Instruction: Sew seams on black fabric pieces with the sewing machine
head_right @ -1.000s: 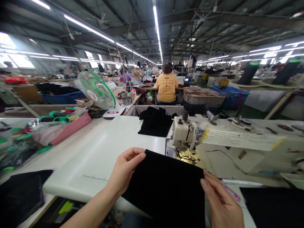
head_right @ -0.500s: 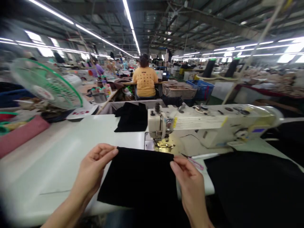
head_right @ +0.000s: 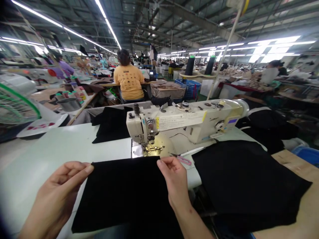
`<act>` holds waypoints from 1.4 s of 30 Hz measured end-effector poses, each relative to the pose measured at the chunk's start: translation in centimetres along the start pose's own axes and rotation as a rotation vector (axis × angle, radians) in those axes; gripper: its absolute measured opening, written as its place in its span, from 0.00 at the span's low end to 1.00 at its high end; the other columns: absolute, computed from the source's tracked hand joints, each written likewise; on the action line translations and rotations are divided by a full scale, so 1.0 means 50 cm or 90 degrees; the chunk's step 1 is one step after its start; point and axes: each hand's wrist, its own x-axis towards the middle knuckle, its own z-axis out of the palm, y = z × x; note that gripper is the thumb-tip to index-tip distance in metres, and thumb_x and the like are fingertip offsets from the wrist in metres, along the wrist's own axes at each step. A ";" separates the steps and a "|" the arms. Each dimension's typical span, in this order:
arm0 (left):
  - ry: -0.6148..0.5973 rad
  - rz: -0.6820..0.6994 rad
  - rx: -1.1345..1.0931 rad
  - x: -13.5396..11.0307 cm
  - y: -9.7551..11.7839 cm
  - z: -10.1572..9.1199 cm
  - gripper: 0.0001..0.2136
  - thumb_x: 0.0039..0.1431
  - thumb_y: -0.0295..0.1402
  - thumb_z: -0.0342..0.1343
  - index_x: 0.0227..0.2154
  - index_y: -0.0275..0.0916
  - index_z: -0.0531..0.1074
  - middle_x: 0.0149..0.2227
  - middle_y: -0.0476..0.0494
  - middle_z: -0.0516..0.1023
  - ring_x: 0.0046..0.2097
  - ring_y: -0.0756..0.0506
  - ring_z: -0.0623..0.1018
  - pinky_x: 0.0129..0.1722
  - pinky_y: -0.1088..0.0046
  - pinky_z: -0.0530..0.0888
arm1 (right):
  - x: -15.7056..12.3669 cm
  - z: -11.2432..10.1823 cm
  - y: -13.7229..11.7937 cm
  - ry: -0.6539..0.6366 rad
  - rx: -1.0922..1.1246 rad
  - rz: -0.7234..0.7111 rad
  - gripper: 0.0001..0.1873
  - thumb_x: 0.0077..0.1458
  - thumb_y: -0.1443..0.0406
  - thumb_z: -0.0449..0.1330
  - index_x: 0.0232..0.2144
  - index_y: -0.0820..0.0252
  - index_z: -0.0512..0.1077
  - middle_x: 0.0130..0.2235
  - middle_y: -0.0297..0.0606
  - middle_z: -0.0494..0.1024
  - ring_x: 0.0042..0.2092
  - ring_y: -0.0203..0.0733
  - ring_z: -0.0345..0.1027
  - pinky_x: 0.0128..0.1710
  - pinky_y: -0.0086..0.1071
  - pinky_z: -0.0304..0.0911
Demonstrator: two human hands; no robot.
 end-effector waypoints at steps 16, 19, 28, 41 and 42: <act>-0.427 0.297 0.519 0.155 -0.127 0.165 0.07 0.47 0.23 0.56 0.22 0.41 0.66 0.24 0.52 0.70 0.29 0.48 0.70 0.31 0.72 0.66 | -0.123 -0.103 0.109 -0.378 -0.455 -0.344 0.09 0.59 0.72 0.58 0.38 0.53 0.72 0.36 0.32 0.80 0.36 0.36 0.76 0.38 0.24 0.70; -0.410 0.305 0.502 0.149 -0.166 0.171 0.08 0.48 0.23 0.55 0.22 0.41 0.64 0.25 0.52 0.70 0.30 0.48 0.70 0.33 0.72 0.67 | -0.112 -0.111 0.109 -0.367 -0.486 -0.483 0.15 0.58 0.76 0.56 0.44 0.53 0.72 0.38 0.34 0.82 0.38 0.37 0.79 0.41 0.25 0.72; -0.402 0.258 0.519 0.189 -0.163 0.209 0.07 0.48 0.25 0.58 0.25 0.41 0.65 0.24 0.53 0.72 0.26 0.50 0.72 0.27 0.74 0.66 | -0.086 -0.079 0.085 -0.316 -0.634 -0.620 0.13 0.57 0.77 0.52 0.38 0.57 0.72 0.34 0.39 0.78 0.35 0.44 0.74 0.34 0.37 0.71; -0.427 0.463 0.672 0.034 -0.127 0.144 0.04 0.59 0.27 0.58 0.36 0.39 0.69 0.41 0.40 0.75 0.46 0.38 0.73 0.47 0.55 0.72 | -0.069 -0.079 0.073 -0.399 -0.614 -0.630 0.17 0.52 0.79 0.53 0.41 0.59 0.72 0.38 0.41 0.80 0.40 0.46 0.74 0.42 0.41 0.72; -0.488 0.514 0.690 -0.002 -0.127 0.126 0.02 0.61 0.28 0.57 0.36 0.40 0.70 0.42 0.41 0.75 0.47 0.37 0.73 0.48 0.54 0.72 | -0.067 -0.076 0.072 -0.402 -0.618 -0.613 0.17 0.53 0.79 0.53 0.41 0.59 0.72 0.39 0.41 0.80 0.41 0.46 0.74 0.43 0.41 0.72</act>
